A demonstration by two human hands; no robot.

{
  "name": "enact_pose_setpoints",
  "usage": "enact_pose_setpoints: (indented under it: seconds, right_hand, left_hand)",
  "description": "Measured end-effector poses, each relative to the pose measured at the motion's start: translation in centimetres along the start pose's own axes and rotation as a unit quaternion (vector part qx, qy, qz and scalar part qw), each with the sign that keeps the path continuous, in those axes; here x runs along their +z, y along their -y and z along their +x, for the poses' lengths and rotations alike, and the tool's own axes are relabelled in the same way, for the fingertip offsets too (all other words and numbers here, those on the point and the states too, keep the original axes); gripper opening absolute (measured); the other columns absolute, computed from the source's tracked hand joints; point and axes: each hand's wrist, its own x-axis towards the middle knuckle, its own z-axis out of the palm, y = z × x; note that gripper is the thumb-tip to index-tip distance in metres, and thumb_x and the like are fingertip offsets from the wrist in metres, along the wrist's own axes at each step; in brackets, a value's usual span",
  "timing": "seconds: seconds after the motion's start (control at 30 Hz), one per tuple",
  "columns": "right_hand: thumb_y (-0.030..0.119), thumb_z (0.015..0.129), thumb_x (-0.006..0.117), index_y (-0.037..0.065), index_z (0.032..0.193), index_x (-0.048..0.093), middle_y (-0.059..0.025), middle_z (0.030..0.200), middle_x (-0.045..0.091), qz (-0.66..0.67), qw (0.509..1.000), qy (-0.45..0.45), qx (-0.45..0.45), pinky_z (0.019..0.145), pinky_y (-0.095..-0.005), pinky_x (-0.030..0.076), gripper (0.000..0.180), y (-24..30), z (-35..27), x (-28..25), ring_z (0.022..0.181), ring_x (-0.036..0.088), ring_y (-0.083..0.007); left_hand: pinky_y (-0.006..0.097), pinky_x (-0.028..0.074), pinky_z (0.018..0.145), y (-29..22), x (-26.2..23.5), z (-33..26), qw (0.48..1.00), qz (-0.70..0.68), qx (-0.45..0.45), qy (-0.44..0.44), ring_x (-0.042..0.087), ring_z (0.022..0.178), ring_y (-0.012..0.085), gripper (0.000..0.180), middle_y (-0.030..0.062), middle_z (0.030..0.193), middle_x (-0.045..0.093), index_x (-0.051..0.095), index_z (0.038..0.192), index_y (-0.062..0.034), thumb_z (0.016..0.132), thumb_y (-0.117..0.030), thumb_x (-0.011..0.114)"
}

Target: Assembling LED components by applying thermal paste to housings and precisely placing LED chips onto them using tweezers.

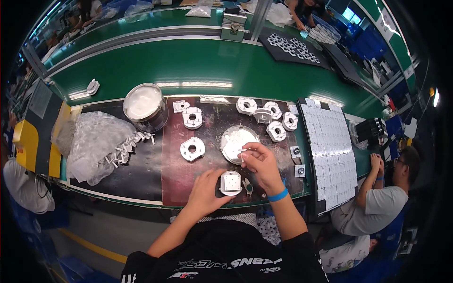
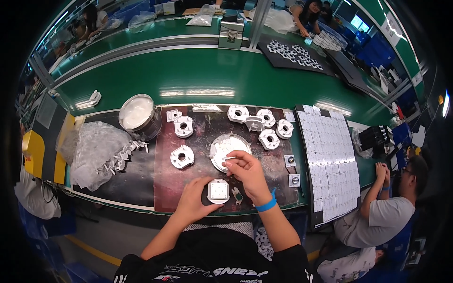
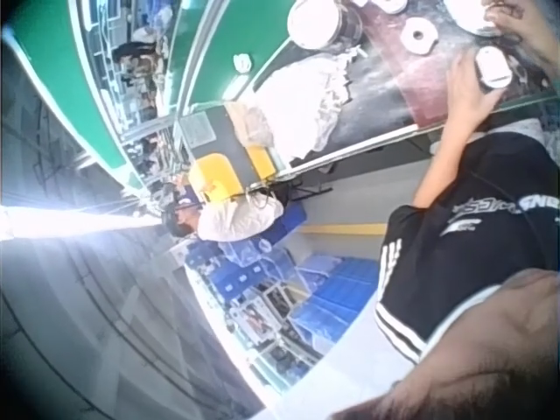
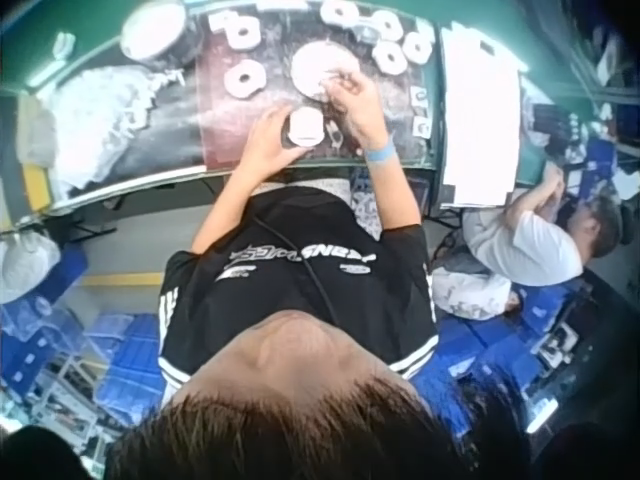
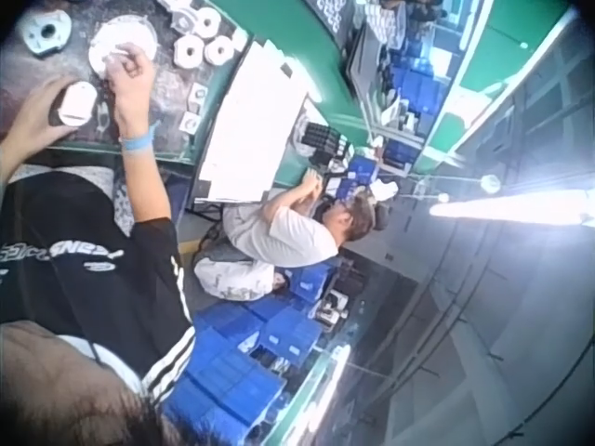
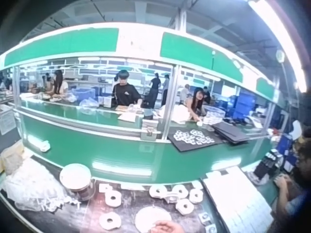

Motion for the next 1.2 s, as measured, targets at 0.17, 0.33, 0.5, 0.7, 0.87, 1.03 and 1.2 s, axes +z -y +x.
enact_pose_setpoints:
  seconds: [0.17, 0.33, 0.5, 0.7, 0.87, 1.03, 1.2]
  right_hand:
    - [0.006, 0.097, 0.072, 0.003, 0.121, 0.064, -0.0149, 0.103, 0.076, 0.077, 0.995, 0.008, 0.065, 0.058, -0.0194, 0.039, 0.025, -0.4, -1.5, -0.1, 0.077, 0.065, -0.0101]
    - [0.010, 0.097, 0.075, 0.004, 0.122, 0.064, -0.0120, 0.106, 0.078, 0.082, 0.995, 0.017, 0.058, 0.059, -0.0177, 0.040, 0.028, -1.2, -1.9, 0.3, 0.079, 0.066, -0.0077]
    - [0.009, 0.098, 0.073, 0.003, 0.121, 0.063, -0.0134, 0.103, 0.076, 0.067, 0.995, -0.004, 0.068, 0.058, -0.0188, 0.039, 0.026, -1.4, -2.1, 1.2, 0.076, 0.064, -0.0080]
    - [0.005, 0.097, 0.075, 0.000, 0.117, 0.065, -0.0077, 0.097, 0.076, 0.051, 0.996, 0.020, 0.076, 0.071, -0.0231, 0.053, 0.023, -2.1, -2.0, 1.6, 0.082, 0.068, -0.0093]
    - [0.004, 0.097, 0.075, 0.000, 0.116, 0.066, -0.0075, 0.097, 0.077, 0.034, 0.997, 0.020, 0.070, 0.074, -0.0238, 0.054, 0.022, -2.2, -2.1, 1.9, 0.083, 0.068, -0.0089]
    - [0.004, 0.097, 0.075, -0.001, 0.117, 0.065, -0.0085, 0.098, 0.077, 0.024, 0.998, 0.027, 0.059, 0.078, -0.0245, 0.055, 0.023, -2.5, -2.1, 1.8, 0.088, 0.070, -0.0095]
    - [0.004, 0.096, 0.075, -0.001, 0.116, 0.065, -0.0103, 0.101, 0.077, 0.019, 0.997, 0.028, 0.062, 0.084, -0.0256, 0.057, 0.023, -2.4, -2.1, 1.9, 0.094, 0.072, -0.0121]
  left_hand:
    - [0.044, 0.049, 0.100, -0.2, -0.8, -0.1, 0.996, -0.080, 0.017, -0.024, 0.062, 0.120, 0.0353, 0.077, 0.0158, 0.127, 0.065, 0.059, 0.136, -0.0075, 0.070, -0.027, 0.094]
    - [0.035, 0.054, 0.090, 0.8, -0.6, -0.5, 0.978, -0.203, -0.015, -0.039, 0.066, 0.115, 0.0265, 0.081, 0.0142, 0.130, 0.067, 0.059, 0.137, -0.0063, 0.067, -0.024, 0.096]
    - [0.043, 0.053, 0.096, 1.7, -0.6, -0.6, 0.976, -0.147, 0.155, -0.041, 0.066, 0.110, 0.0359, 0.066, 0.0172, 0.128, 0.069, 0.067, 0.128, -0.0110, 0.068, -0.019, 0.094]
    - [0.044, 0.053, 0.096, 1.7, -0.7, -0.7, 0.970, -0.151, 0.184, -0.046, 0.066, 0.110, 0.0362, 0.065, 0.0177, 0.128, 0.069, 0.068, 0.127, -0.0114, 0.068, -0.021, 0.095]
    - [0.044, 0.053, 0.096, 1.7, -0.8, -0.7, 0.970, -0.154, 0.184, -0.046, 0.066, 0.110, 0.0365, 0.065, 0.0176, 0.127, 0.069, 0.068, 0.127, -0.0115, 0.068, -0.022, 0.095]
    - [0.044, 0.053, 0.096, 1.8, -0.7, -0.7, 0.969, -0.155, 0.185, -0.043, 0.066, 0.111, 0.0366, 0.065, 0.0175, 0.127, 0.069, 0.069, 0.127, -0.0116, 0.068, -0.022, 0.095]
    - [0.044, 0.053, 0.096, 1.7, -0.7, -0.7, 0.970, -0.153, 0.185, -0.041, 0.065, 0.112, 0.0365, 0.065, 0.0172, 0.127, 0.069, 0.068, 0.127, -0.0117, 0.068, -0.022, 0.095]
